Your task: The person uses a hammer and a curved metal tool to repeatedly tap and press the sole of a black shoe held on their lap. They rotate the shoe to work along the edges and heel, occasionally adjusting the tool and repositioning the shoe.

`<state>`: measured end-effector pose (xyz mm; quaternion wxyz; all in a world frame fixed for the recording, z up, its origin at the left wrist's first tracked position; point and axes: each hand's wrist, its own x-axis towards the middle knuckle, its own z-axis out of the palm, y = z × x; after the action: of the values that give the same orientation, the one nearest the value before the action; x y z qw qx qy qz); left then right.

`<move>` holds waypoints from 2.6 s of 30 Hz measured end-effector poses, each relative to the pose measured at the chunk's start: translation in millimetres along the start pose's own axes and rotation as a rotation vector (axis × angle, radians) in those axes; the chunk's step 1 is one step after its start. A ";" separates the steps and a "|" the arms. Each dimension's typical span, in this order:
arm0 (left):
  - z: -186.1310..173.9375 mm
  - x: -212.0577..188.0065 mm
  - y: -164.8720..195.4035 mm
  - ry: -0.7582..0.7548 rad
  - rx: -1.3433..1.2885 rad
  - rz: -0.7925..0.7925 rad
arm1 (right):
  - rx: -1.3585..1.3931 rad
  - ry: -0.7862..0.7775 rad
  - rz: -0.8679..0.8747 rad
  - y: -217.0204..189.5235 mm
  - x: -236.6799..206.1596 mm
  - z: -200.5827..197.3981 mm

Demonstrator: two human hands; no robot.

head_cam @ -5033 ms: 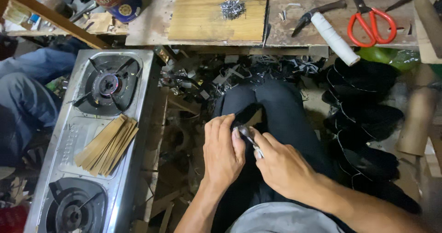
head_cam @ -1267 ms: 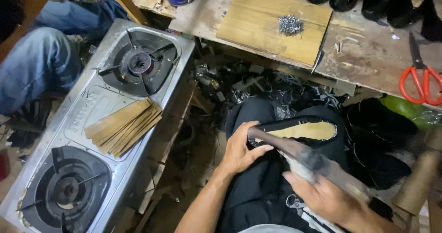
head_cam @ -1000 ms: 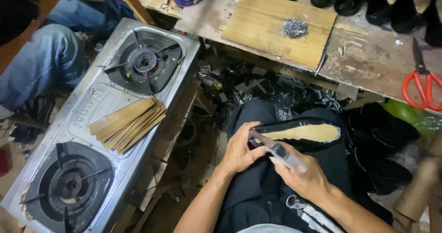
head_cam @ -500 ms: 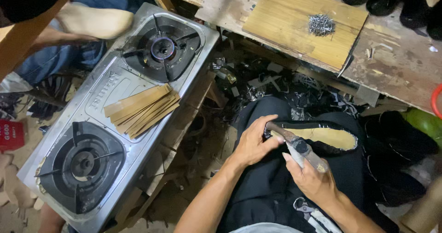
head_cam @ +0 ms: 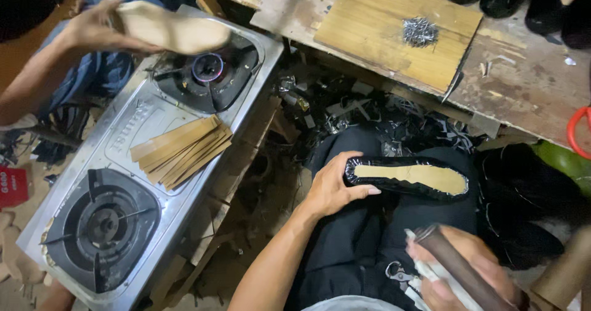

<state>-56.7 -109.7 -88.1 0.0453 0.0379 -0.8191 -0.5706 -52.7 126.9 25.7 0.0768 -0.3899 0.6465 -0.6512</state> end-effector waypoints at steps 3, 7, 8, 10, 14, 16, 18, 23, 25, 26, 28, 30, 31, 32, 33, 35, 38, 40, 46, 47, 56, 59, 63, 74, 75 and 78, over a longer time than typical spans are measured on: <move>-1.4 0.4 3.5 -0.001 0.033 0.006 | -0.674 0.028 0.022 33.2 20.7 20.4; -1.5 1.5 7.9 0.000 0.032 -0.043 | -0.649 -0.070 0.238 37.3 8.7 11.1; 0.3 0.4 9.2 -0.008 0.027 -0.049 | -0.634 -0.081 0.199 27.6 -1.3 3.9; -0.4 0.1 10.8 0.003 0.031 0.020 | -0.627 -0.048 0.115 22.9 -8.7 2.3; -0.1 -1.4 12.7 0.000 0.020 -0.065 | -0.640 0.044 0.014 33.1 2.4 14.4; 0.2 -1.5 12.2 -0.005 0.027 -0.030 | -0.705 0.025 -0.019 38.6 12.5 17.8; 1.2 -2.8 11.5 -0.006 0.010 -0.037 | -0.813 -0.086 -0.007 35.4 16.5 17.4; 1.8 -5.3 14.8 0.022 0.014 0.053 | -0.313 0.006 0.878 3.5 -5.3 7.9; 1.2 -7.9 19.2 0.013 -0.012 -0.092 | -0.306 0.013 0.861 9.9 -9.7 8.9; -0.1 -4.3 21.6 0.001 -0.018 -0.139 | -0.454 0.036 0.427 25.1 -4.2 13.2; -1.9 -0.3 26.3 -0.004 -0.018 -0.047 | -0.722 -0.022 -0.042 47.3 -0.6 9.5; -1.8 0.7 29.8 -0.014 -0.019 -0.088 | -0.978 -0.252 -0.110 58.8 -3.5 0.8; -2.4 2.5 30.7 -0.029 -0.011 -0.155 | -0.861 -0.187 -0.089 58.1 -8.0 -2.9; -3.2 2.1 30.3 -0.049 -0.005 -0.223 | -0.748 -0.122 -0.061 53.4 -14.4 -5.5; -2.4 3.2 30.2 -0.034 -0.012 -0.168 | -0.648 -0.055 -0.048 46.9 -18.8 -9.9; -2.8 3.3 27.6 -0.009 -0.022 -0.075 | -0.434 0.073 -0.006 36.9 -20.6 -10.5; -4.0 4.1 23.2 -0.020 -0.023 -0.057 | -0.484 0.029 0.388 34.5 -7.5 -3.0; -3.4 4.2 21.7 0.008 0.048 -0.018 | -0.539 0.008 0.510 36.8 1.2 -2.4; 5.5 -6.8 18.7 0.056 0.098 0.087 | -0.250 0.180 0.215 14.5 -26.1 -23.0; 7.9 -10.1 17.9 0.061 0.086 0.087 | -0.149 0.220 0.158 15.5 -28.5 -23.8; 8.0 -16.6 7.8 0.080 0.138 0.066 | -0.634 0.013 0.284 49.5 -10.1 -31.0; 7.1 -18.5 9.1 0.113 0.192 0.155 | -0.838 0.080 -0.151 36.3 -38.3 -42.4; 6.9 -13.3 21.0 0.067 0.105 0.059 | -0.848 -0.008 0.082 49.1 -55.4 -45.1; 13.8 37.1 89.6 -0.370 0.747 0.292 | -0.266 0.403 0.353 -20.3 -38.8 -68.2; 22.9 38.2 93.2 -0.375 0.812 0.275 | -0.215 0.463 0.156 -28.3 -41.2 -68.4; 42.2 37.0 99.6 -0.380 0.923 0.222 | 0.171 0.597 -0.091 -28.2 -41.0 -66.2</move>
<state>-99.4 -40.1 -8.0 -0.0656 -0.1379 -0.9786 -0.1377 -53.4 207.8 43.6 -0.1131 -0.2022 0.5653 -0.7917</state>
